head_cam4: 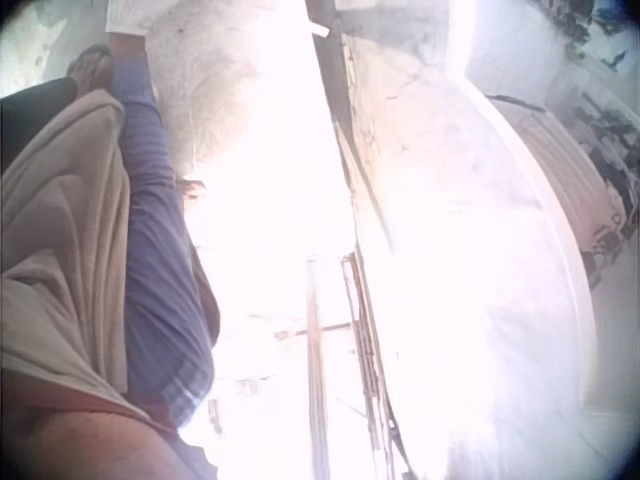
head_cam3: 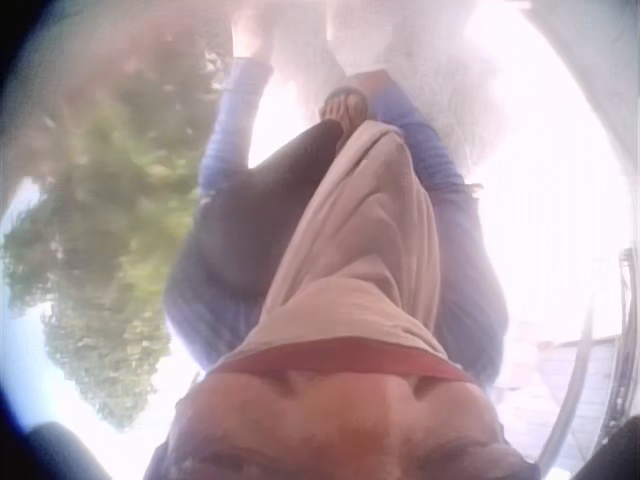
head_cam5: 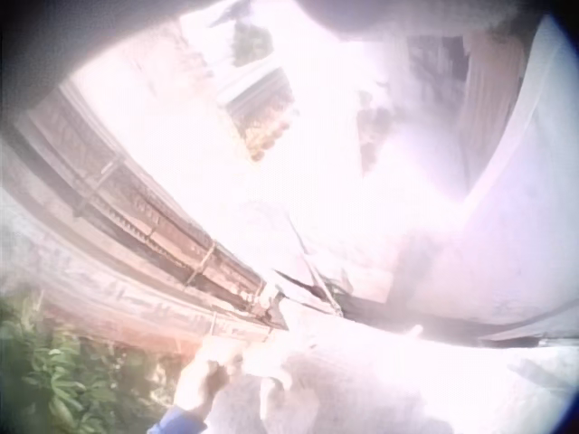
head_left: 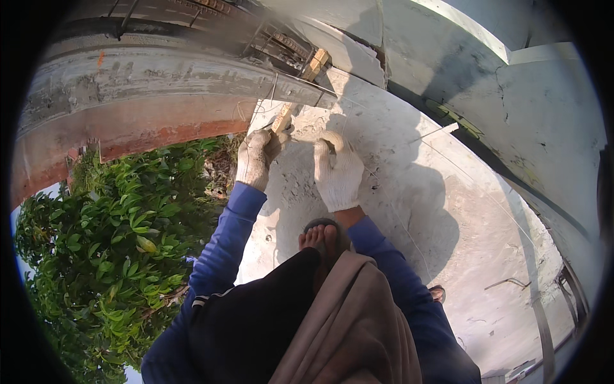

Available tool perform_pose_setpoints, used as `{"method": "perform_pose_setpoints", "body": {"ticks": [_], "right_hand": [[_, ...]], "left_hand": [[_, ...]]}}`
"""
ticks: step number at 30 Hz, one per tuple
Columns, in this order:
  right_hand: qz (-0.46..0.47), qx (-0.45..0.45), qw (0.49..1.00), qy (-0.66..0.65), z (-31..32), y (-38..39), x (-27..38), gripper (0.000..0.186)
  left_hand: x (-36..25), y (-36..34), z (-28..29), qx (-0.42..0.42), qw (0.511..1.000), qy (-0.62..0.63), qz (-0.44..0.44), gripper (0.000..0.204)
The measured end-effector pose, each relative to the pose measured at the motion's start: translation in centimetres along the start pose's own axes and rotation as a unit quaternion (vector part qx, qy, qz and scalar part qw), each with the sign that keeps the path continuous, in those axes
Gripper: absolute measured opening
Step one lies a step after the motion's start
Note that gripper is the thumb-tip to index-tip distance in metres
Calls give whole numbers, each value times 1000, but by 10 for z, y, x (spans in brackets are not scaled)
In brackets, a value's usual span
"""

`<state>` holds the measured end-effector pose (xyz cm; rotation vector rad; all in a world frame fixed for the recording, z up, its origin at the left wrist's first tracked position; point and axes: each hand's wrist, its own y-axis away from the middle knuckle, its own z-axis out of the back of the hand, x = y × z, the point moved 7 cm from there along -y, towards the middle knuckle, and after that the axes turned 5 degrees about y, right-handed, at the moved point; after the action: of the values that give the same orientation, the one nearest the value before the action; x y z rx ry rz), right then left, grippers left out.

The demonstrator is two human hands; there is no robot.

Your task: The person is applying cement to a curved concrete structure on a rooftop. They use a trowel to scoop cement from a bucket and spread it along the edge of the structure, smoothing the surface. The person also uses a string line as a guide for the application.

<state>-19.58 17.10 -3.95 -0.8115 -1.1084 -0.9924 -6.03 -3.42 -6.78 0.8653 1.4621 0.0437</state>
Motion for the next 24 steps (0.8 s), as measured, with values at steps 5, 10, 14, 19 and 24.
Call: {"method": "perform_pose_setpoints", "body": {"ticks": [5, 10, 14, 19, 24], "right_hand": [[-39, 54, 997, 35, -23, -6, -4, 27], [-80, 175, 977, 90, -25, -5, -17, 36], [-72, 210, 972, 73, -54, 4, -23, 37], [-127, 201, 964, 119, -36, 31, -46, 37], [-118, 216, 959, 140, -31, 64, -66, 34]], "left_hand": [[8, 15, -6, 25, 998, 52, 7, 24], [24, 14, 12, 6, 996, 82, 34, 20], [19, 26, 16, 21, 999, -33, -31, 16], [-16, 42, -5, 47, 984, -74, -154, 17], [-24, 11, -28, -10, 926, -202, -319, 39]]}}
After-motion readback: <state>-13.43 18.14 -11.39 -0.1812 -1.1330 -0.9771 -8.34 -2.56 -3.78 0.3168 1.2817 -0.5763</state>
